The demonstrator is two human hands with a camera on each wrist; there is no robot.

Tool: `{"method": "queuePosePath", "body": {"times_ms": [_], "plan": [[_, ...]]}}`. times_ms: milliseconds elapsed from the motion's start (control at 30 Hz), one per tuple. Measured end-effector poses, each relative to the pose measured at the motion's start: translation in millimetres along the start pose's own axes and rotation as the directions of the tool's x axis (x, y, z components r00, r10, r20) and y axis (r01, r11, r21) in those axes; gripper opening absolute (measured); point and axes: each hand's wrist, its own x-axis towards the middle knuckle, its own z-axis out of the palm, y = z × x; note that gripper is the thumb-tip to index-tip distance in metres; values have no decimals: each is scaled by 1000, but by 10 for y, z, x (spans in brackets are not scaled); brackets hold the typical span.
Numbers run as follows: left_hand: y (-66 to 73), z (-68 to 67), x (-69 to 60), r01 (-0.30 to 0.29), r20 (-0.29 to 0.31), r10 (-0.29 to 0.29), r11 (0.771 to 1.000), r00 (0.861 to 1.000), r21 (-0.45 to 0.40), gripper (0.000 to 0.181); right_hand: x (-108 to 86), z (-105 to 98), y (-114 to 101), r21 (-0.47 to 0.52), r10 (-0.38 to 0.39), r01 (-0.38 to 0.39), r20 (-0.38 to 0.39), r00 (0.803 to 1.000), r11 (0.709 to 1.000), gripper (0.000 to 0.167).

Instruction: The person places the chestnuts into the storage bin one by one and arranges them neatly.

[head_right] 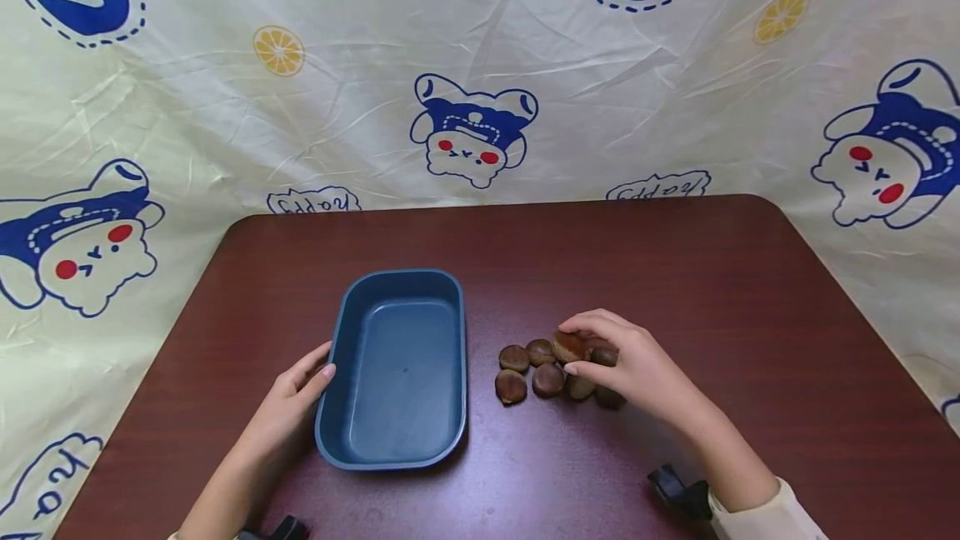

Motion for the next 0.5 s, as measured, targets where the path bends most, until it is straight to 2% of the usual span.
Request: {"method": "queuePosePath", "body": {"times_ms": [300,500], "plan": [[-17,9,4,-8,-3,8,1000,1000,-8,45,354,261,-224,139,-130,121,58,990,983,42],[-27,2,1,-5,-8,5,1000,1000,-20,45,608,514,-413,249,-114,73,156,981,966,39]]}}
